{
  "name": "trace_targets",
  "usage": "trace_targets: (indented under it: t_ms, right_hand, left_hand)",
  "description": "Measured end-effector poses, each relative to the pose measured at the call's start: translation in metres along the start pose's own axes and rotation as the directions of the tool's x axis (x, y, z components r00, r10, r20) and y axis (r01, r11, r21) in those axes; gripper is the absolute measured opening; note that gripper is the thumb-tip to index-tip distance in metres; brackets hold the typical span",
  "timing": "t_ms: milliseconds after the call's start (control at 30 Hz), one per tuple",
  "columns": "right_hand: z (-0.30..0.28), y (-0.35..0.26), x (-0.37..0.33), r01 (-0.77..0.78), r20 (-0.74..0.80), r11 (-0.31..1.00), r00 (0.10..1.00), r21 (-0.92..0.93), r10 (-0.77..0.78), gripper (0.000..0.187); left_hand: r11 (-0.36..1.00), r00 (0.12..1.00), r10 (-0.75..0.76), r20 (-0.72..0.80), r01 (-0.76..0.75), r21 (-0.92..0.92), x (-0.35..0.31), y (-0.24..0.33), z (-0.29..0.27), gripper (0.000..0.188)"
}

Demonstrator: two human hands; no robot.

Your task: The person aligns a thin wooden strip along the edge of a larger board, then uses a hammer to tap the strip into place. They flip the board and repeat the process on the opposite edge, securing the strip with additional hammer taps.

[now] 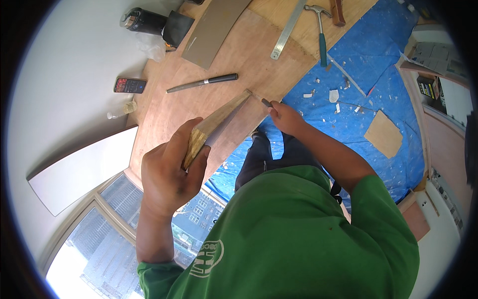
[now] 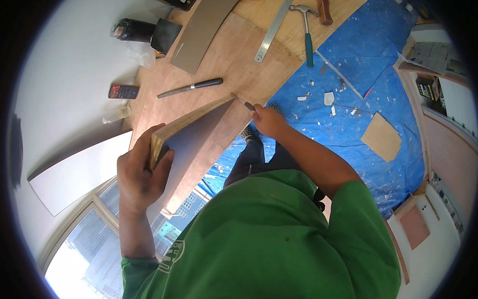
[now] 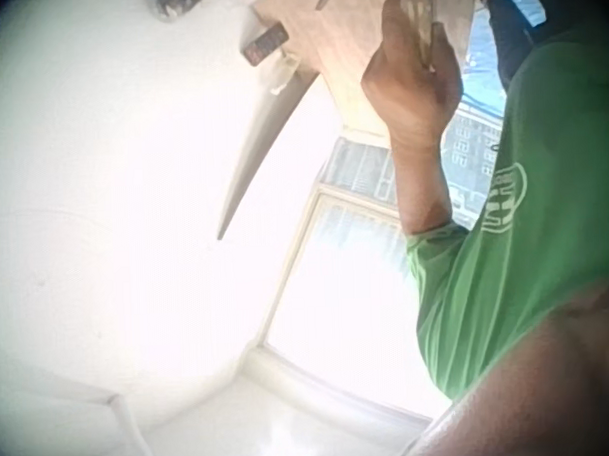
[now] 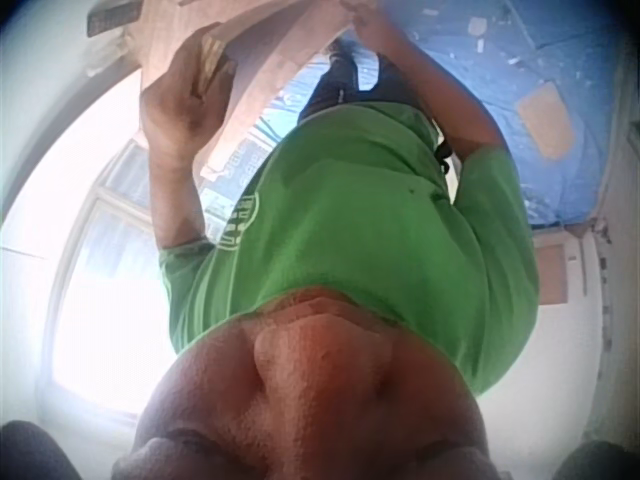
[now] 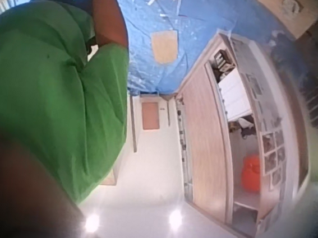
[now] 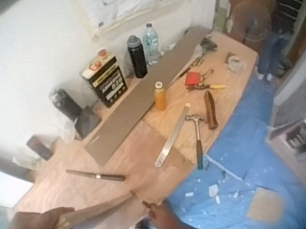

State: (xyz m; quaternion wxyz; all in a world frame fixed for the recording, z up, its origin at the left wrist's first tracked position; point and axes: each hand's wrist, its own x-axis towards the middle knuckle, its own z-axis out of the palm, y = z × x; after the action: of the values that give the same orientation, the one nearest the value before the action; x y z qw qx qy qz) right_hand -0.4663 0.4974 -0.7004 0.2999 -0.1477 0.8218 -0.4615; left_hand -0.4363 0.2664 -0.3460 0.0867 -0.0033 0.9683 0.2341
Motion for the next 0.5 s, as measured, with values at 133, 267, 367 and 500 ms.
trace_targets:
  t_ms: [133,267,367,500]
  right_hand:
    - [-0.005,-0.002,-0.004,-0.031,0.049,0.999,0.998,0.026,0.030,0.024]
    - [-0.003,-0.004,0.001,-0.037,0.069,0.999,0.997,0.009,0.036,0.025]
    - [0.000,-0.003,0.005,-0.041,0.070,0.999,0.997,-0.024,0.042,0.026]
    - [0.000,-0.001,0.010,-0.021,0.074,0.999,0.997,-0.046,0.025,0.027]
  left_hand:
    - [1.000,1.000,0.018,-0.008,-0.018,-0.005,0.002,-0.002,0.001,0.047]
    - [1.000,1.000,0.025,-0.003,-0.025,0.005,0.003,-0.002,0.000,0.048]
    - [1.000,1.000,0.007,0.005,-0.007,0.018,0.003,0.000,0.001,0.047]
    - [0.999,0.998,-0.040,0.040,0.040,0.008,0.001,0.006,0.001,0.045]
